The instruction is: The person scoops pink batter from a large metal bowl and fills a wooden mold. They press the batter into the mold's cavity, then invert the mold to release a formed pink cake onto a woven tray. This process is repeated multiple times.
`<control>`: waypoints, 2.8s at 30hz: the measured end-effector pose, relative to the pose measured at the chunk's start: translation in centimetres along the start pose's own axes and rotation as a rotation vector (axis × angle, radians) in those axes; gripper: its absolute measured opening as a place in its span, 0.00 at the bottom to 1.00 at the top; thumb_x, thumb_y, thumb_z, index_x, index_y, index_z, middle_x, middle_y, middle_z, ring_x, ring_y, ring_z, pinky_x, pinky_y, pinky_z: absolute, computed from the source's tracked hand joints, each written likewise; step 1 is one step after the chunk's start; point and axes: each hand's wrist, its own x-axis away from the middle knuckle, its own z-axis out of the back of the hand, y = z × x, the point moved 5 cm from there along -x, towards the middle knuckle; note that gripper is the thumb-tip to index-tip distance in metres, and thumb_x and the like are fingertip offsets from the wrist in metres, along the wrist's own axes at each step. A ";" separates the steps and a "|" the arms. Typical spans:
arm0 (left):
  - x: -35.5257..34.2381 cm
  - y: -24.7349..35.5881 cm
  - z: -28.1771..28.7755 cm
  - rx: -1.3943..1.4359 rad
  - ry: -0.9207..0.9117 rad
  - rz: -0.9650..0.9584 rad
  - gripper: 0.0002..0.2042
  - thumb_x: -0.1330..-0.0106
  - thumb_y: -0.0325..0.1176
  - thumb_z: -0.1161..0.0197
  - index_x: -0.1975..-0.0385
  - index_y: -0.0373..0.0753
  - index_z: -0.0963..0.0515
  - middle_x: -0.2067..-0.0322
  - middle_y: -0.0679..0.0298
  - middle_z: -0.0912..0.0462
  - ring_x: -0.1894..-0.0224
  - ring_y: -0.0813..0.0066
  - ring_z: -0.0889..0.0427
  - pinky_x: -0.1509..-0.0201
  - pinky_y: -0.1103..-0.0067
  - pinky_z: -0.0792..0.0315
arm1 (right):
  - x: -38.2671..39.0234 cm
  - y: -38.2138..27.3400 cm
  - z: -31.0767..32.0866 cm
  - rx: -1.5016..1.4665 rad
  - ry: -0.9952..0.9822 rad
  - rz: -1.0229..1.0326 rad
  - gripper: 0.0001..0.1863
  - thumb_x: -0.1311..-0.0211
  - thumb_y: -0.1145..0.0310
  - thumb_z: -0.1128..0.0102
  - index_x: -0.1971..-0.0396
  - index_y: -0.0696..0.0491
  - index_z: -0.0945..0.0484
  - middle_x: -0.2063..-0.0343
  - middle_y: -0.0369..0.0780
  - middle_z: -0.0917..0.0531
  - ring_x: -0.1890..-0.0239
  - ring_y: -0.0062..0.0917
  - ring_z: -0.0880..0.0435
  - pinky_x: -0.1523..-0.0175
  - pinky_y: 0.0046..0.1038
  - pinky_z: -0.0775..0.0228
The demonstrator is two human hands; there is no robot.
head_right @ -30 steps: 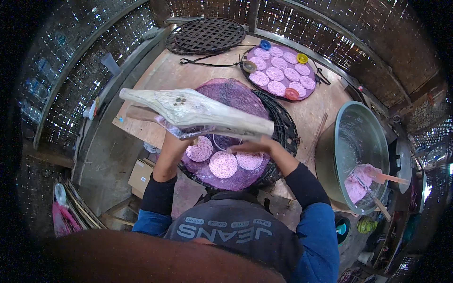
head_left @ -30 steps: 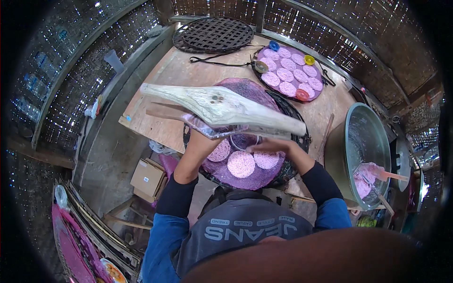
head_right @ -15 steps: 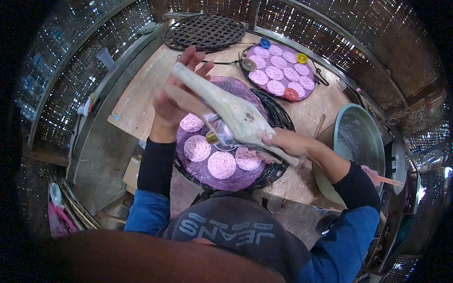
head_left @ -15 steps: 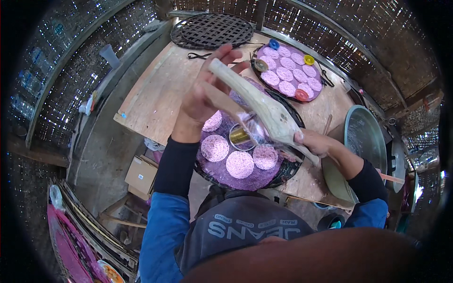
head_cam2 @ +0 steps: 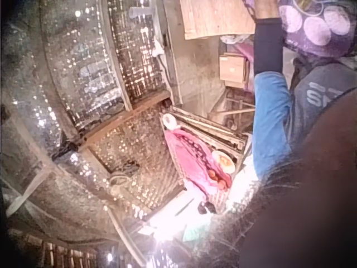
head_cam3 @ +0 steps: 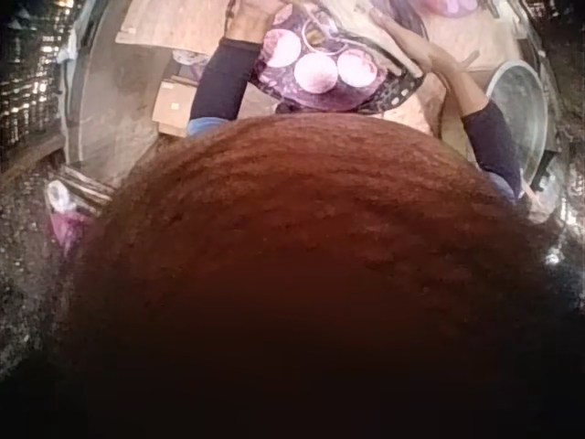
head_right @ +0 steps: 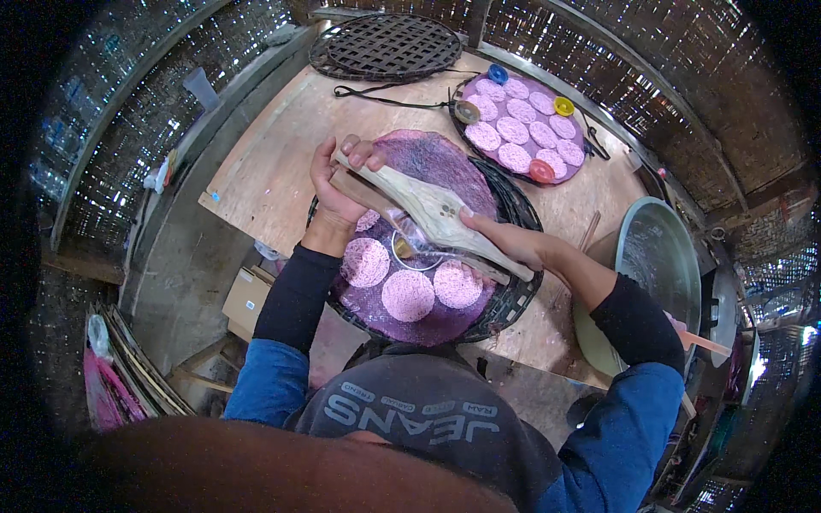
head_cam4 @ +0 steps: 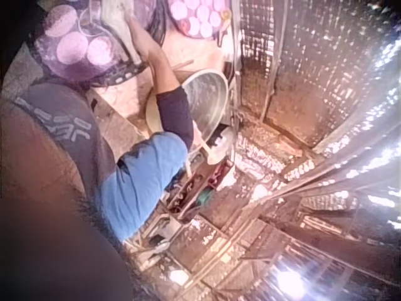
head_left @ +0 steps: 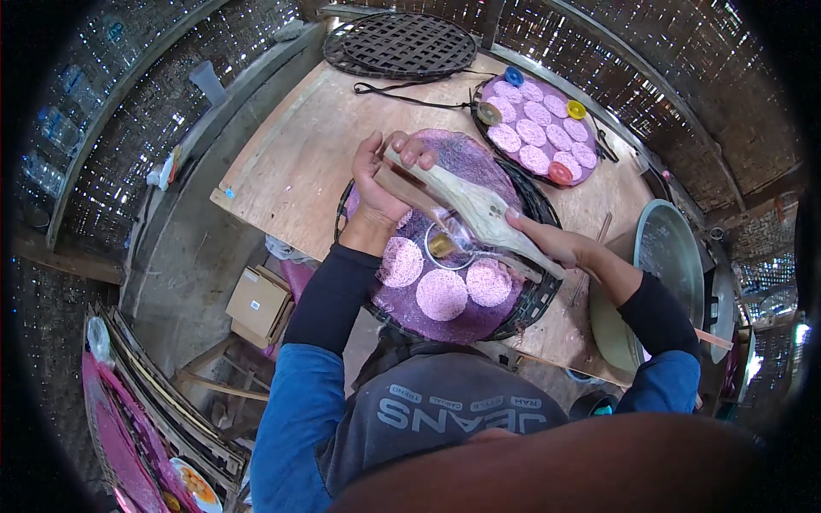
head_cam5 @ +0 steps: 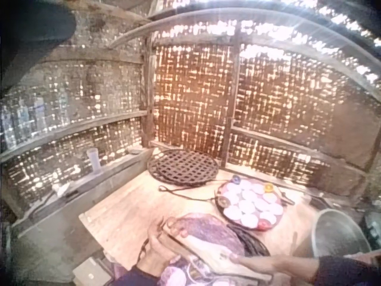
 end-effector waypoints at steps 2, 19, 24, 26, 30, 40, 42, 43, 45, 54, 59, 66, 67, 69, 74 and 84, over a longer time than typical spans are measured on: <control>0.2 0.4 0.6 -0.024 -0.011 -0.024 0.14 0.40 0.46 0.50 0.80 0.43 0.31 0.81 0.67 0.33 0.69 0.68 0.33 0.62 0.74 0.36 | -0.3 0.0 0.2 0.114 0.068 0.007 0.36 0.38 0.38 0.68 0.68 0.58 0.25 0.80 0.39 0.23 0.81 0.21 0.25 0.77 0.21 0.32; 1.0 -1.8 2.2 -0.031 0.224 -0.122 0.10 0.42 0.41 0.48 0.82 0.46 0.34 0.84 0.70 0.35 0.73 0.72 0.33 0.61 0.75 0.36 | 2.3 -0.1 1.4 0.282 0.239 -0.107 0.39 0.42 0.35 0.64 0.78 0.62 0.23 0.87 0.39 0.25 0.86 0.23 0.25 0.79 0.24 0.33; 0.0 -2.4 2.5 -0.010 0.272 -0.139 0.12 0.44 0.40 0.47 0.86 0.45 0.36 0.87 0.69 0.37 0.77 0.74 0.35 0.67 0.77 0.36 | 2.6 -0.5 3.3 0.472 0.409 0.027 0.41 0.45 0.32 0.62 0.84 0.62 0.22 0.89 0.40 0.25 0.88 0.22 0.26 0.80 0.23 0.33; -0.3 -2.2 2.7 0.003 0.265 -0.141 0.12 0.44 0.39 0.47 0.87 0.45 0.37 0.87 0.69 0.37 0.78 0.74 0.36 0.68 0.77 0.36 | 3.0 -1.1 3.1 0.508 0.433 -0.016 0.43 0.47 0.31 0.61 0.85 0.63 0.22 0.90 0.41 0.26 0.87 0.25 0.25 0.79 0.26 0.33; -0.5 -1.6 1.9 0.016 0.209 -0.102 0.13 0.44 0.40 0.49 0.87 0.45 0.37 0.88 0.68 0.37 0.78 0.71 0.35 0.69 0.77 0.36 | 1.9 -1.2 3.2 0.621 0.542 0.058 0.47 0.52 0.27 0.61 0.87 0.65 0.23 0.91 0.44 0.27 0.85 0.30 0.24 0.75 0.34 0.33; 1.5 1.9 1.5 -0.076 0.260 -0.146 0.13 0.41 0.41 0.53 0.86 0.45 0.37 0.87 0.67 0.37 0.77 0.69 0.35 0.69 0.76 0.36 | -0.3 -1.8 -0.1 0.667 0.507 0.101 0.49 0.53 0.25 0.64 0.89 0.66 0.24 0.93 0.45 0.29 0.84 0.33 0.25 0.73 0.37 0.34; 2.1 1.3 1.8 -0.021 0.271 -0.150 0.13 0.42 0.41 0.53 0.86 0.45 0.38 0.87 0.68 0.37 0.77 0.70 0.35 0.69 0.75 0.36 | 0.1 -1.5 -0.1 0.664 0.511 0.088 0.49 0.52 0.26 0.65 0.89 0.67 0.24 0.93 0.46 0.29 0.84 0.32 0.25 0.72 0.37 0.33; 2.2 0.7 1.9 0.005 0.272 -0.155 0.13 0.42 0.41 0.53 0.86 0.45 0.38 0.87 0.68 0.37 0.78 0.70 0.35 0.69 0.75 0.36 | 0.4 -1.3 0.3 0.674 0.520 0.083 0.49 0.52 0.26 0.65 0.89 0.67 0.24 0.93 0.46 0.29 0.84 0.32 0.25 0.71 0.37 0.33; 2.0 -0.6 1.6 -0.022 0.346 -0.180 0.12 0.43 0.39 0.50 0.86 0.46 0.39 0.87 0.70 0.40 0.79 0.73 0.38 0.70 0.77 0.38 | 1.2 -1.2 0.9 0.700 0.560 0.071 0.49 0.51 0.27 0.65 0.89 0.66 0.24 0.93 0.46 0.29 0.84 0.32 0.25 0.71 0.37 0.33; -0.3 -2.4 -4.0 -0.202 0.048 0.090 0.36 0.44 0.63 0.49 0.49 0.35 0.34 0.61 0.57 0.26 0.53 0.62 0.28 0.47 0.68 0.35 | 6.0 -0.2 1.3 0.526 0.618 0.182 0.45 0.44 0.32 0.67 0.86 0.65 0.23 0.91 0.44 0.26 0.83 0.28 0.25 0.72 0.32 0.34; 1.3 -5.3 -6.6 -1.922 -0.443 0.053 0.32 0.49 0.49 0.36 0.46 0.37 0.35 0.48 0.55 0.29 0.45 0.64 0.31 0.42 0.72 0.39 | 9.1 -2.2 -0.6 0.460 0.647 0.308 0.42 0.44 0.33 0.63 0.84 0.63 0.22 0.90 0.45 0.26 0.83 0.28 0.25 0.72 0.32 0.34; 1.3 -8.4 -8.6 -2.026 -0.390 -0.093 0.22 0.44 0.44 0.42 0.51 0.41 0.30 0.53 0.58 0.26 0.48 0.62 0.30 0.42 0.72 0.40 | 14.2 -6.8 -3.7 1.045 1.327 0.937 0.26 0.51 0.43 0.45 0.75 0.56 0.21 0.87 0.44 0.24 0.81 0.36 0.22 0.72 0.34 0.32; 0.7 -10.4 -8.5 -1.759 -0.556 0.197 0.21 0.43 0.45 0.44 0.52 0.41 0.30 0.53 0.58 0.26 0.49 0.63 0.29 0.44 0.72 0.38 | 15.2 -6.7 -3.3 1.199 1.366 1.138 0.24 0.55 0.46 0.41 0.72 0.54 0.22 0.84 0.44 0.24 0.78 0.33 0.22 0.72 0.32 0.31; 0.6 -12.4 -11.6 -1.844 -0.722 0.252 0.19 0.45 0.43 0.42 0.56 0.40 0.27 0.58 0.59 0.23 0.53 0.62 0.26 0.47 0.71 0.35 | 16.9 -7.8 -0.8 1.089 1.484 1.464 0.23 0.51 0.47 0.42 0.71 0.54 0.24 0.79 0.43 0.23 0.76 0.29 0.22 0.71 0.30 0.31; 1.4 -12.7 -15.7 -2.349 -1.035 -0.302 0.11 0.57 0.39 0.40 0.73 0.46 0.28 0.75 0.69 0.24 0.80 0.69 0.24 0.70 0.71 0.36 | 13.2 -6.8 4.5 -0.417 1.063 1.188 0.18 0.39 0.63 0.47 0.55 0.58 0.36 0.74 0.37 0.28 0.74 0.18 0.26 0.73 0.19 0.32; 0.5 -17.4 -19.2 -2.144 -1.134 0.381 0.13 0.61 0.38 0.36 0.74 0.41 0.23 0.80 0.52 0.23 0.75 0.52 0.23 0.72 0.65 0.29 | 26.5 -4.4 -5.7 0.466 1.062 1.140 0.19 0.52 0.71 0.48 0.59 0.58 0.41 0.76 0.43 0.31 0.74 0.27 0.28 0.69 0.29 0.35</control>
